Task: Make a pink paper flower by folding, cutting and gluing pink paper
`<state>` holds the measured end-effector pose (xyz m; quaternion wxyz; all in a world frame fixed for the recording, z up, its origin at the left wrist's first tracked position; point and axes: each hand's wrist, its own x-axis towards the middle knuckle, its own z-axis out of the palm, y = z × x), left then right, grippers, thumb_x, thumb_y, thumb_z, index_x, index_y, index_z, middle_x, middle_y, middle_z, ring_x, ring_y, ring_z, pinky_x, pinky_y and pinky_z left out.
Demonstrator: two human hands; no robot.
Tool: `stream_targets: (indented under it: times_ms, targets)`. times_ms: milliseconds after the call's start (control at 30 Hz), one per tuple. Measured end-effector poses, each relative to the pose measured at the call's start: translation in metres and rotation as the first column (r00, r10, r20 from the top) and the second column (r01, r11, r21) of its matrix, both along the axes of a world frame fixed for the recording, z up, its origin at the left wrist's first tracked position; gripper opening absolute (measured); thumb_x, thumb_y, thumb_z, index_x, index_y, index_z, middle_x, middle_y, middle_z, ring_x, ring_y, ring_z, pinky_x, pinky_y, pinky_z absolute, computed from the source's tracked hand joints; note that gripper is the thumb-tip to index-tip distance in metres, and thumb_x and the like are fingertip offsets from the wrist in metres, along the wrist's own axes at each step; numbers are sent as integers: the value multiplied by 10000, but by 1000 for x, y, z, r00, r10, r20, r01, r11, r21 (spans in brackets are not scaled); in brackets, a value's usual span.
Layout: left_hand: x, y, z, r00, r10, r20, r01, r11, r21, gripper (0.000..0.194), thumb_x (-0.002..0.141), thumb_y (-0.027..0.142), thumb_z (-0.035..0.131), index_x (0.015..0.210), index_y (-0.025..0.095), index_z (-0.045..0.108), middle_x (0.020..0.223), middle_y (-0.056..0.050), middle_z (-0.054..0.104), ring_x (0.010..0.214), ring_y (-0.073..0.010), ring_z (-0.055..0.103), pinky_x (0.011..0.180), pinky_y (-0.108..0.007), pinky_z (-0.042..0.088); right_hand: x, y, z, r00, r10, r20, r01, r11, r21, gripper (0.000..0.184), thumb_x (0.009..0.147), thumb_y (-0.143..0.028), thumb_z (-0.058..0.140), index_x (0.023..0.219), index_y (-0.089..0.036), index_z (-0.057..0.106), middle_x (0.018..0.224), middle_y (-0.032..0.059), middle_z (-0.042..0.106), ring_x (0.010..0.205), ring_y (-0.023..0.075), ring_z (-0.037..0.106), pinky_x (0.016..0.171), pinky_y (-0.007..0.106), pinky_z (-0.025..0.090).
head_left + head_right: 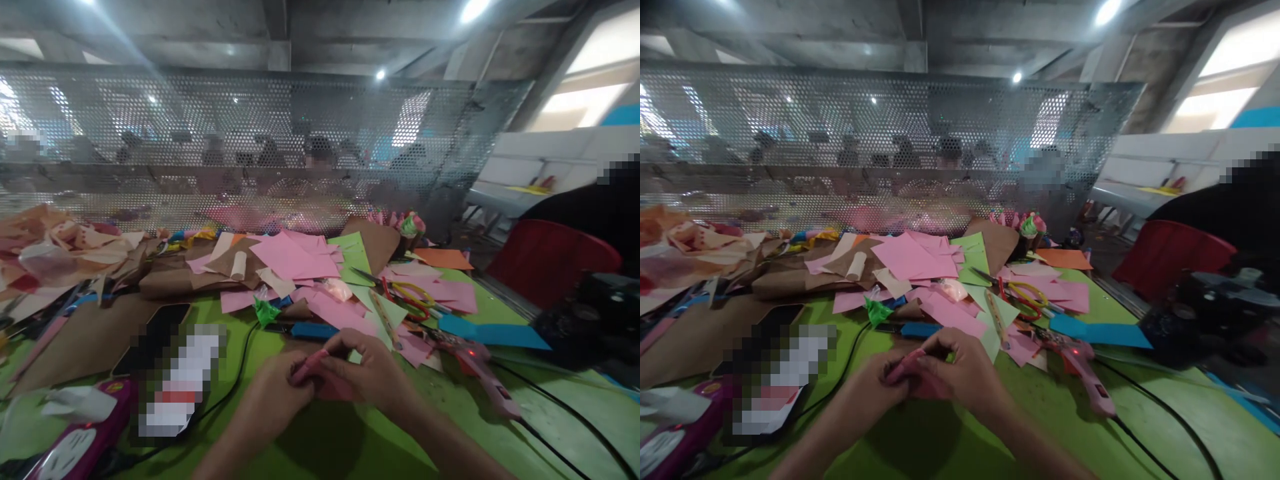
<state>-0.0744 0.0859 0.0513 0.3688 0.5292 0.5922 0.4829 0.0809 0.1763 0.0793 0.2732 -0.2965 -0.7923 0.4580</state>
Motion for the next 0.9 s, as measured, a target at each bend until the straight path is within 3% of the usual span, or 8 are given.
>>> stream_targets:
  times_ms: [200, 333, 433, 600, 767, 900]
  targets:
    - [-8, -1, 6, 988, 61, 139, -59, 998, -19, 76, 689, 126, 615, 738, 165, 659, 674, 24, 649, 641, -137, 564, 575, -217, 389, 1, 7, -1, 999, -27, -37, 24, 995, -94, 150, 777, -316, 655, 737, -175, 619, 685, -12, 588, 659, 142, 510, 607, 247, 378]
    - [-13, 4, 1, 911, 176, 373, -199, 980, 26, 190, 685, 225, 726, 856, 161, 673, 806, -40, 720, 765, -189, 640, 678, -263, 479, 1, 8, 4, 999, -31, 7, 32, 986, -164, 128, 702, -258, 652, 675, -176, 557, 624, -39, 504, 610, 119, 430, 557, 233, 310]
    - [-13, 7, -1, 874, 208, 440, -238, 971, 13, 212, 707, 306, 734, 845, 157, 673, 812, -61, 726, 771, -203, 650, 683, -281, 499, 0, 6, 2, 999, -35, 40, 44, 969, -244, 170, 667, -248, 662, 636, -183, 507, 580, -56, 449, 568, 105, 382, 520, 229, 254]
    - [-7, 7, 1, 924, 140, 355, -168, 985, 49, 196, 823, 350, 607, 874, 168, 659, 852, -47, 709, 824, -207, 629, 747, -299, 478, -1, 7, -7, 995, -46, -90, 13, 941, -337, 287, 696, -340, 713, 644, -194, 471, 582, -58, 462, 557, 102, 391, 513, 228, 257]
    - [-6, 5, -1, 978, 169, 123, -174, 984, 30, 199, 853, 337, 542, 734, 182, 583, 714, -8, 616, 733, -193, 568, 679, -292, 416, -1, 6, -3, 999, -31, -40, 21, 973, -229, 282, 736, -405, 719, 713, -179, 552, 643, -37, 513, 595, 114, 420, 538, 233, 303]
    - [-2, 6, -5, 978, 205, 29, -206, 978, 26, 227, 882, 369, 491, 775, 184, 567, 746, -11, 595, 725, -191, 547, 656, -289, 395, -2, 6, -2, 996, -80, -27, 75, 986, -148, 286, 762, -416, 681, 663, -177, 558, 614, -34, 493, 585, 118, 407, 538, 239, 306]
